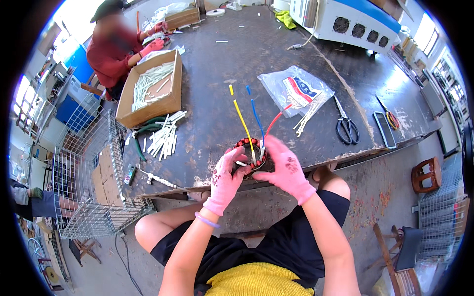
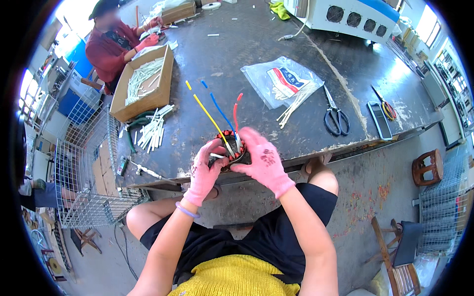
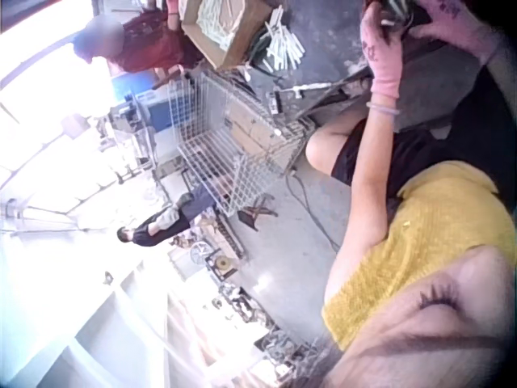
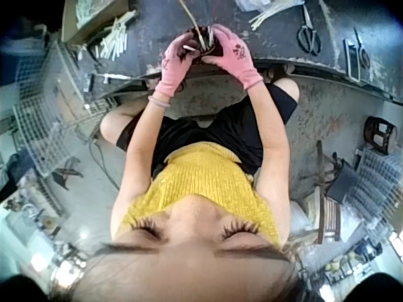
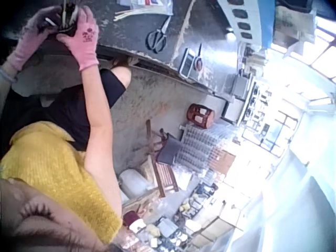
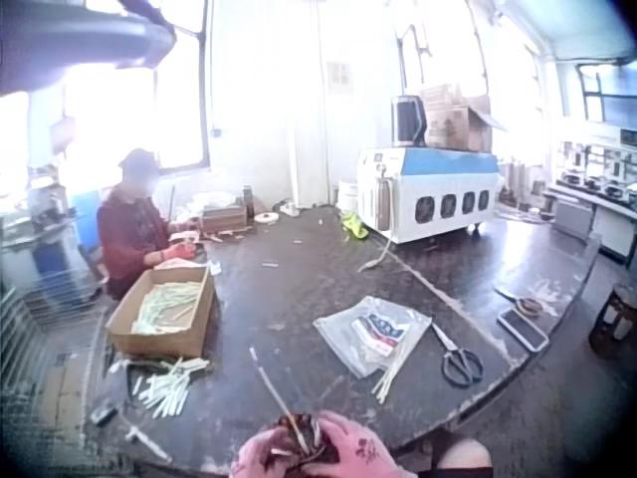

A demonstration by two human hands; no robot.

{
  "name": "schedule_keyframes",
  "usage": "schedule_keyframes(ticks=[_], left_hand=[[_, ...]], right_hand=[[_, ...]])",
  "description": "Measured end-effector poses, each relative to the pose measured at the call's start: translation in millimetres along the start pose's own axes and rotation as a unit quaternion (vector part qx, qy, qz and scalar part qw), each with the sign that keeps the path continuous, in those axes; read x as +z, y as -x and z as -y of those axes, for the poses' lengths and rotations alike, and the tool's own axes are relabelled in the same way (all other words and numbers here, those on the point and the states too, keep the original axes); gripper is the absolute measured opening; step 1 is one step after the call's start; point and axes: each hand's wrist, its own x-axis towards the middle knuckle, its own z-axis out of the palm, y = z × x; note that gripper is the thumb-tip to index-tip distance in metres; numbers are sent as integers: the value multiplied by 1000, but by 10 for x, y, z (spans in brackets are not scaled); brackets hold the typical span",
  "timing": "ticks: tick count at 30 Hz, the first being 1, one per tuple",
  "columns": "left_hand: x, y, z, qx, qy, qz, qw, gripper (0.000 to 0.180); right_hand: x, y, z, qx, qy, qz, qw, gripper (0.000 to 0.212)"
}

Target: The person inserts colored wires into the slots of a motor stator and trims the excess wire with scissors. They pick up small white insulator tubes from a box and slide them onto the wires before positioning them on the stator.

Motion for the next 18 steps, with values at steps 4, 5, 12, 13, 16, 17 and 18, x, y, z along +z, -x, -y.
schedule_keyframes(ticks=[4, 5, 12, 13, 16, 17, 18], left_hand=[[-188, -205, -262, -54, 23, -31, 998, 76], [-247, -254, -248, -89, 45, 11, 995, 79], [-546, -1045, -311, -57, -235, 392, 888, 74], [-550, -1121, -273, -67, -203, 426, 879, 78], [-565, -1166, -236, -77, -214, 457, 860, 82], [-593, -1158, -273, -85, -211, 456, 861, 83], [-607, -1138, -239, -88, -206, 438, 871, 82]], right_hand=[[83, -61, -93, 44, -47, 70, 995, 67], [86, -49, -77, 58, -61, 73, 994, 67], [411, 114, 249, 97, 3, -37, 995, 70], [429, 151, 288, 99, 2, -45, 994, 67], [221, 61, 211, 118, -107, 40, 986, 55], [76, -21, 144, 125, -162, 86, 975, 50], [-104, -118, 42, 164, -258, 110, 946, 33]])
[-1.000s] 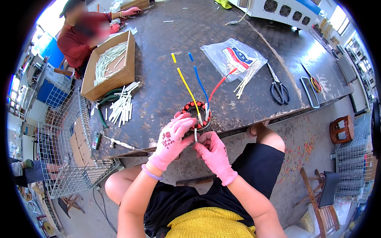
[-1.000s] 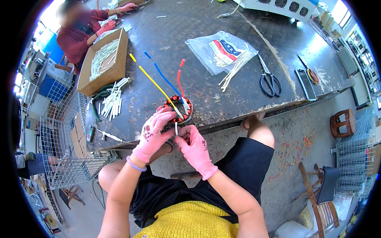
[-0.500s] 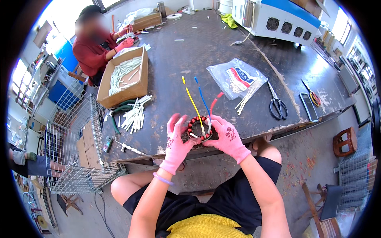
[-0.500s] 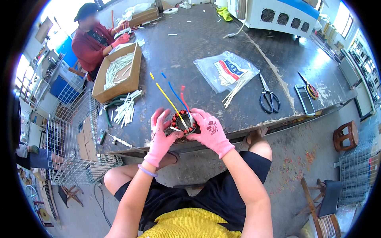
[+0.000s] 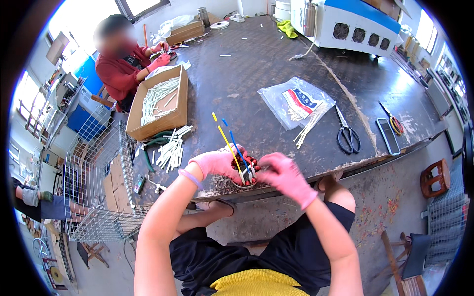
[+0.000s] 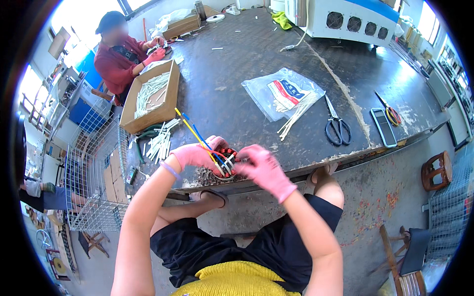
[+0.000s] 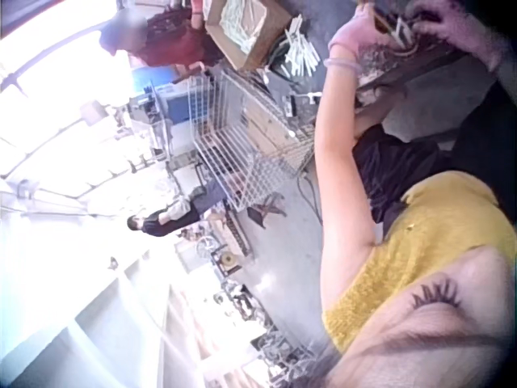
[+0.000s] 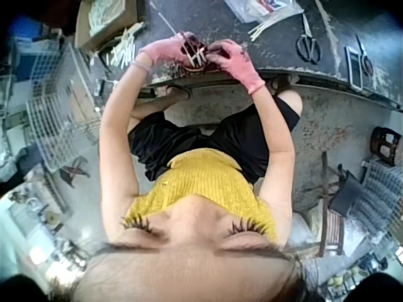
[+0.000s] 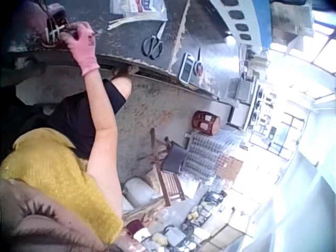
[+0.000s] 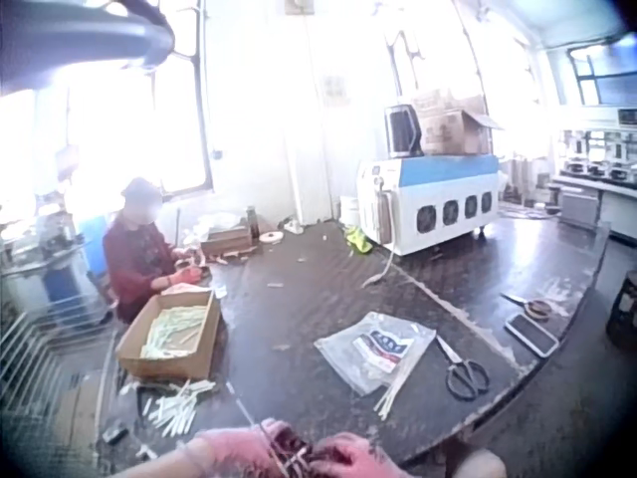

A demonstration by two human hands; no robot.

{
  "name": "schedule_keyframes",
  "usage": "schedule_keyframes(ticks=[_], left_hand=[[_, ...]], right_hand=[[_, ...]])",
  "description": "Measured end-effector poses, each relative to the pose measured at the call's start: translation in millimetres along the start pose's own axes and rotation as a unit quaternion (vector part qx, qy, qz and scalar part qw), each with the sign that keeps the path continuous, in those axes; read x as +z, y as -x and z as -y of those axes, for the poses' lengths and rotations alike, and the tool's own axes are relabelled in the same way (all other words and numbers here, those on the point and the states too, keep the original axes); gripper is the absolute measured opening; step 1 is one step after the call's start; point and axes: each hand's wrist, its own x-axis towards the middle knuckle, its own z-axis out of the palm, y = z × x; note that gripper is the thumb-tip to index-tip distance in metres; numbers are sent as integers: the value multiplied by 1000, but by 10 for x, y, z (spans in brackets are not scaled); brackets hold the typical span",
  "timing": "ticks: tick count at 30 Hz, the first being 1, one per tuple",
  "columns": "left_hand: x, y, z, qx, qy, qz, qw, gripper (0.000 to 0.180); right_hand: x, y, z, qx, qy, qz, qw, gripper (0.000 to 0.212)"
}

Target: The person inserts colored wires into the slots of a motor stator and trims the excess wire with scissors. They pick up small white insulator tubes from a box and slide them onto the wires before positioning them on the stator.

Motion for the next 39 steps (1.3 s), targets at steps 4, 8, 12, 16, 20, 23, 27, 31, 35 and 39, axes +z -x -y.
schedule_keyframes(ticks=[4, 8, 12, 16, 20, 23, 27, 31, 35, 39], left_hand=[[129, 124, -59, -8, -25, -137, 990, 75], [697, 415, -194, 77, 9, -399, 914, 57], [1040, 531, -232, 150, 59, -460, 873, 46], [1126, 413, -89, 140, 90, -457, 874, 43], [1130, 402, -47, 147, 129, -456, 868, 42], [1140, 390, -32, 142, 160, -445, 870, 40], [1125, 400, -58, 147, 151, -451, 867, 40], [1104, 398, -49, 145, 126, -441, 877, 39], [1145, 388, 1, 148, 136, -435, 878, 39], [1077, 376, -43, 155, 93, -436, 882, 34]], right_hand=[[-182, -376, -12, -136, 118, 61, 982, 21], [-112, -554, -23, -146, 212, 170, 951, 16], [-58, -674, -16, -139, 197, 214, 947, 17], [-31, -657, 12, -98, 161, 251, 950, 21], [-35, -686, 33, -56, 150, 300, 940, 22], [-68, -722, 37, -42, 132, 324, 936, 23], [-71, -747, -16, -50, 124, 357, 924, 23], [-122, -761, -63, -84, 132, 372, 915, 21], [-132, -726, 52, -87, 130, 379, 912, 19], [-168, -675, 124, -110, 176, 342, 916, 19]])
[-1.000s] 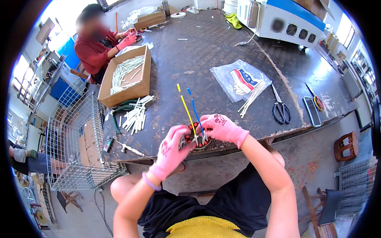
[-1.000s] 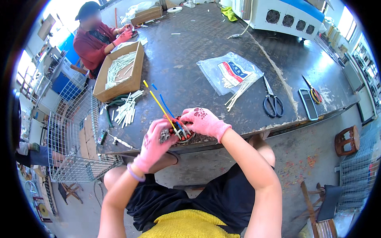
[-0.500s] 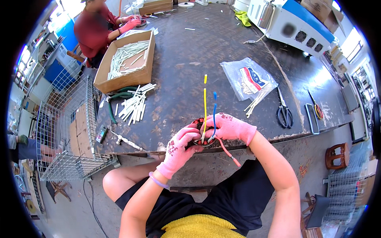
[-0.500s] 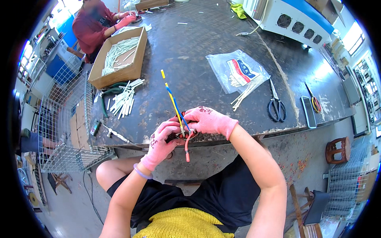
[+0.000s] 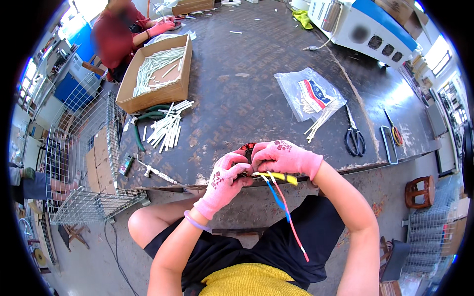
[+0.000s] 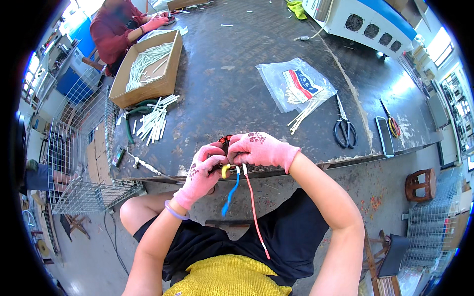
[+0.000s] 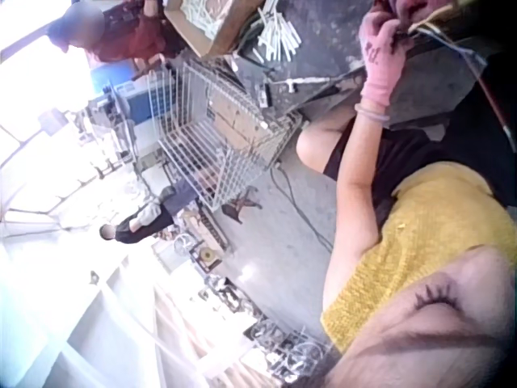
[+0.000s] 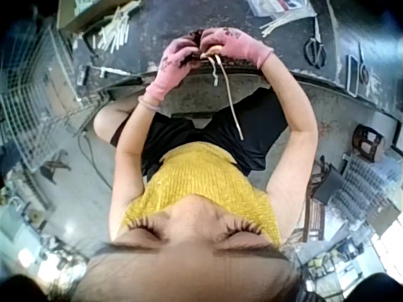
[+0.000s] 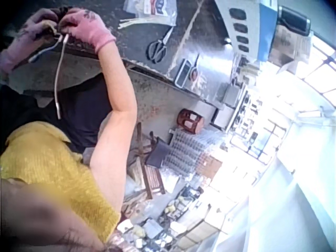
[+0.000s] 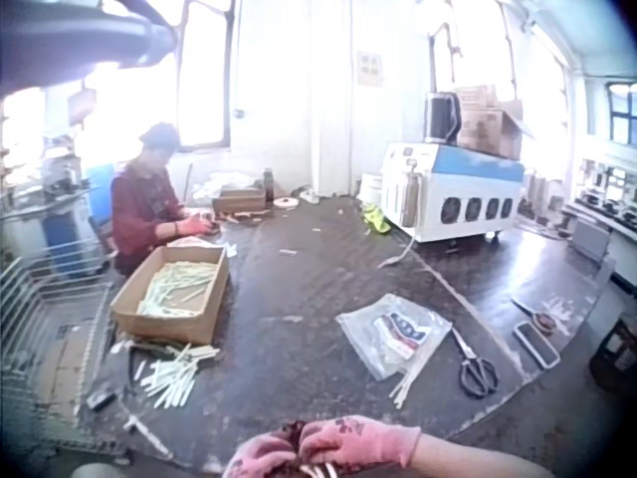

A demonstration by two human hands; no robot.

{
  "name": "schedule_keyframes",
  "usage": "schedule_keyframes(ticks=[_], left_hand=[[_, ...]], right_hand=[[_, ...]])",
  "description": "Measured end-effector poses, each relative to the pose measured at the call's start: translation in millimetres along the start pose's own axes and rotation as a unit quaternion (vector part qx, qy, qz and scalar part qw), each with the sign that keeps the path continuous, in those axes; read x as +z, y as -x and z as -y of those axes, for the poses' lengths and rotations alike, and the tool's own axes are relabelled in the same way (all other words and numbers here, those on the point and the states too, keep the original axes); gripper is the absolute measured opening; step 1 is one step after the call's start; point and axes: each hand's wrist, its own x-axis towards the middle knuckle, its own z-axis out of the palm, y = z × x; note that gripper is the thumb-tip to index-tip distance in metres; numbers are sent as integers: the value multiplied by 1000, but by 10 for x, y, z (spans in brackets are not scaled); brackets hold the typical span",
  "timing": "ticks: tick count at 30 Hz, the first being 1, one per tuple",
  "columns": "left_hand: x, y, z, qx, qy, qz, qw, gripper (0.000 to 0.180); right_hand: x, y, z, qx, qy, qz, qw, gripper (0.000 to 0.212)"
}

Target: The person inserts colored wires into the slots of a motor stator and trims the excess wire with scissors. They pick up small white insulator tubes from a box and slide them onto the wires before positioning them on the stator.

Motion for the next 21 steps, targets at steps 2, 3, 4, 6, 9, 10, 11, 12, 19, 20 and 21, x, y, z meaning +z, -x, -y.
schedule_keyframes(ticks=[2, 3, 4, 6, 9, 10, 11, 12, 19, 20, 21], left_hand=[[-16, -20, -3, 11, -19, 12, 1000, 34], [-34, -41, -17, 16, -26, 10, 999, 34], [-41, -16, -24, 15, -34, 8, 999, 34], [-37, 16, -22, 15, -50, 7, 999, 35], [-36, 23, -16, 15, -68, 13, 997, 36], [-37, 13, -34, 15, -70, 16, 997, 37], [-33, 11, -54, 15, -72, 18, 997, 37], [-39, 8, -66, 5, -61, 28, 998, 38], [-74, 91, -302, 44, -188, -18, 981, 33], [-50, 187, -379, 48, -191, -64, 978, 33], [-107, 230, -486, 93, -185, -25, 978, 33]], right_hand=[[101, 74, 38, 28, 84, -137, 987, 20], [118, 160, 24, 29, 81, -200, 976, 19], [155, 249, 42, 33, 35, -224, 973, 18], [284, 382, 118, 24, -34, -252, 967, 21], [509, 431, 97, -1, -43, -255, 966, 24], [554, 424, 44, 1, -75, -267, 961, 24], [608, 424, -12, 3, -107, -278, 955, 23], [657, 413, -53, 11, -116, -294, 949, 23], [845, 348, -119, 16, -188, -351, 917, 20], [840, 363, -136, 22, -181, -350, 919, 19], [846, 359, -127, 28, -179, -350, 919, 18]])
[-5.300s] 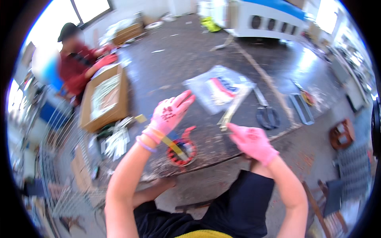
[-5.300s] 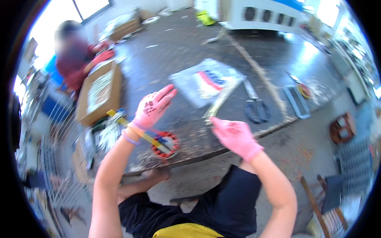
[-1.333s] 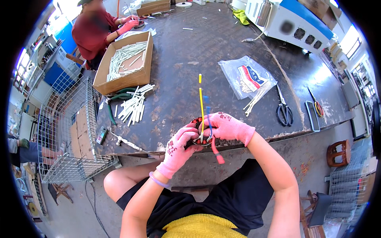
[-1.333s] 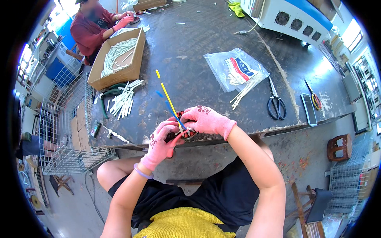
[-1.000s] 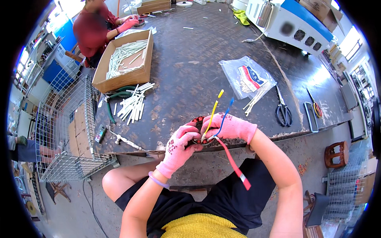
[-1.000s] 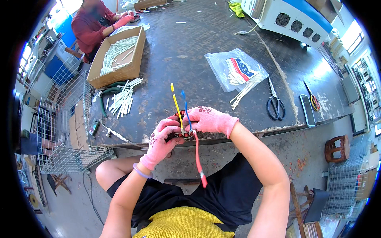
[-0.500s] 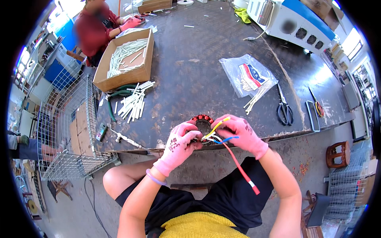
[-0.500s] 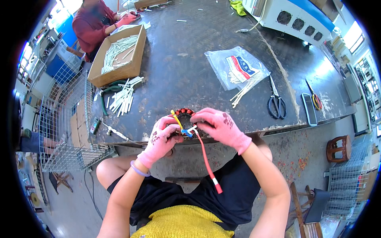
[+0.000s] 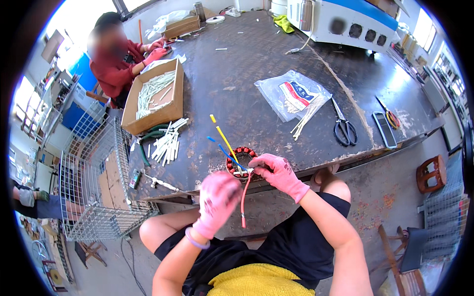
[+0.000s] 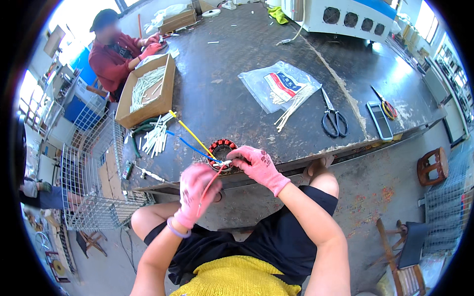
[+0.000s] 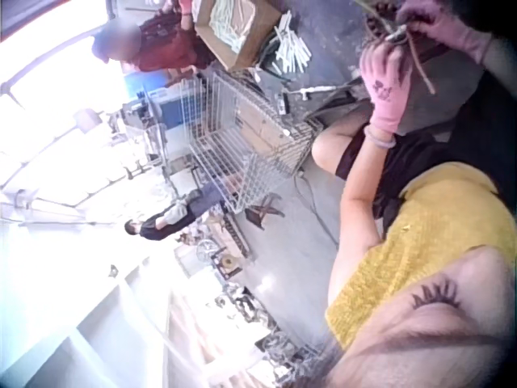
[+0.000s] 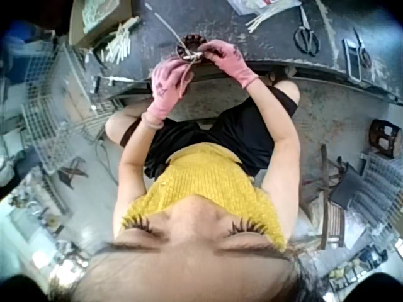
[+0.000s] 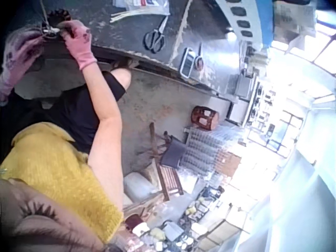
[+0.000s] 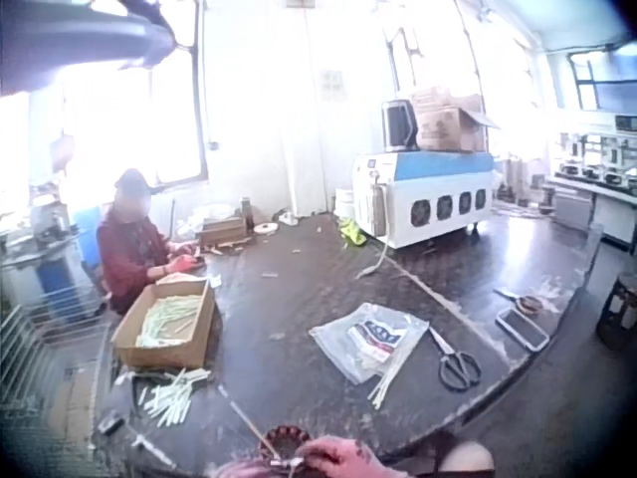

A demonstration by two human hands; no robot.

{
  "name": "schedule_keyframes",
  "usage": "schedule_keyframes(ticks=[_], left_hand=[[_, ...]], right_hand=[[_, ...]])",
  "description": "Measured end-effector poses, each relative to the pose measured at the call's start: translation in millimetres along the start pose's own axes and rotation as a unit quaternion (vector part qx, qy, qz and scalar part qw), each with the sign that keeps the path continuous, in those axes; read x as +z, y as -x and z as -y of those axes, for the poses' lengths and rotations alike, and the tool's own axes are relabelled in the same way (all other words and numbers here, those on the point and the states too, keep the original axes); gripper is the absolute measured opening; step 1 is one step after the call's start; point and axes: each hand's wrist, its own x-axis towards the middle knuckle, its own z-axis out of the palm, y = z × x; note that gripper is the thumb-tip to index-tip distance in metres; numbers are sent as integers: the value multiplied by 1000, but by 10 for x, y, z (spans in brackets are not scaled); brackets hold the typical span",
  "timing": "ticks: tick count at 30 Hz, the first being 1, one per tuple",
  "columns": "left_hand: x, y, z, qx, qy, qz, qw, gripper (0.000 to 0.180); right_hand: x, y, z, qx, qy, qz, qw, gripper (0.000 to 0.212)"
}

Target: The person inserts colored wires into the slots of a motor stator and trims the excess wire with scissors. They pick up small white insulator tubes from a box and slide them onto the wires before positioning them on the stator.

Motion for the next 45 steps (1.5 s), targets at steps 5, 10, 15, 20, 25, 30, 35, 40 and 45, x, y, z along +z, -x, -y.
schedule_keyframes(ticks=[5, 10, 15, 20, 25, 30, 35, 40, 45], left_hand=[[-121, -343, -402, 235, -223, 193, 926, 34], [-141, -553, -131, 139, -303, 216, 918, 24], [-154, -553, 67, 128, -196, 157, 959, 20], [-62, -334, 256, 67, -95, 86, 990, 27], [-3, -239, 319, 13, -29, 67, 997, 28], [-44, -428, 239, 6, -55, 118, 991, 35], [98, -286, 341, 37, -89, 112, 989, 34], [239, -183, 435, 55, -44, 46, 996, 34], [273, -219, 403, 58, -41, 39, 997, 33]], right_hand=[[16, -14, 13, -20, 51, -9, 998, 20], [47, 26, 62, -34, 69, -26, 997, 21], [55, 19, 75, -62, 88, -52, 993, 17], [50, 76, 204, -148, 174, -39, 973, 17], [105, 16, 126, -188, 234, -40, 953, 15], [83, 17, 128, -168, 241, -31, 955, 16], [110, -19, 191, -156, 240, -17, 958, 12], [-208, -26, 321, -43, 152, -23, 987, 18], [-1068, -168, -3, 10, 463, -112, 879, 14]])
